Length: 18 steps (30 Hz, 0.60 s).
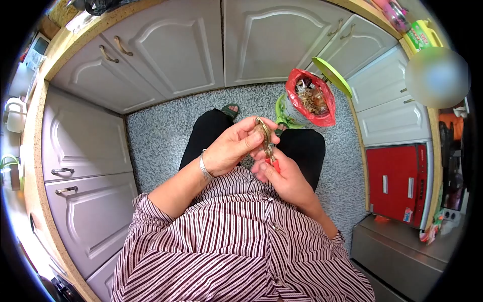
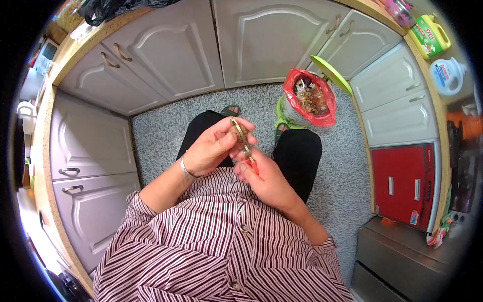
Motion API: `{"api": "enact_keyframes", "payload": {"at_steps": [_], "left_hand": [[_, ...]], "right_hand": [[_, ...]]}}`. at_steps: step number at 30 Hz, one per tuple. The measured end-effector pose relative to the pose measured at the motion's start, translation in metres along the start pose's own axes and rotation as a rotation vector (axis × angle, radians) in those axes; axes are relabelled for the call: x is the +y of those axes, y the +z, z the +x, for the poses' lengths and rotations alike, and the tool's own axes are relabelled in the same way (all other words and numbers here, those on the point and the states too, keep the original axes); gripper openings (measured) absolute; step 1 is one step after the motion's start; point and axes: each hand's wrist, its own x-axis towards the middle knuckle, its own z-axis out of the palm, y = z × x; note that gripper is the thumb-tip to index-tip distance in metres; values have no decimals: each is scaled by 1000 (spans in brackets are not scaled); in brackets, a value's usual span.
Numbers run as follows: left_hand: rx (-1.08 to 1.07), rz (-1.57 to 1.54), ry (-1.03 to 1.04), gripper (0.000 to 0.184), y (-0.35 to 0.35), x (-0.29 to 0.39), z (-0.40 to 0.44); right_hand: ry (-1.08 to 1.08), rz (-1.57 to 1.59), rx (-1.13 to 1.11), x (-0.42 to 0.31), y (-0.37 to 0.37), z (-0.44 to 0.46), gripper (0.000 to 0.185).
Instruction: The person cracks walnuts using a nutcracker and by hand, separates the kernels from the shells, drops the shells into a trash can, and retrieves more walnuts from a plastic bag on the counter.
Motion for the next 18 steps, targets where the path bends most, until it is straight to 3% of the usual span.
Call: {"api": "enact_keyframes", "payload": {"at_steps": [3, 5, 11, 18], "left_hand": [[-36, -72, 62, 43, -6, -4, -2], [-47, -48, 54, 43, -8, -1, -3], [-71, 15, -45, 46, -9, 4, -10], [-55, -5, -64, 44, -11, 4, -11]], "right_hand": [[-39, 45, -61, 3, -3, 1, 24], [-88, -110, -139, 0, -9, -1, 31], [32, -142, -181, -14, -13, -7, 35], [-13, -130, -190, -7, -8, -5, 37]]}}
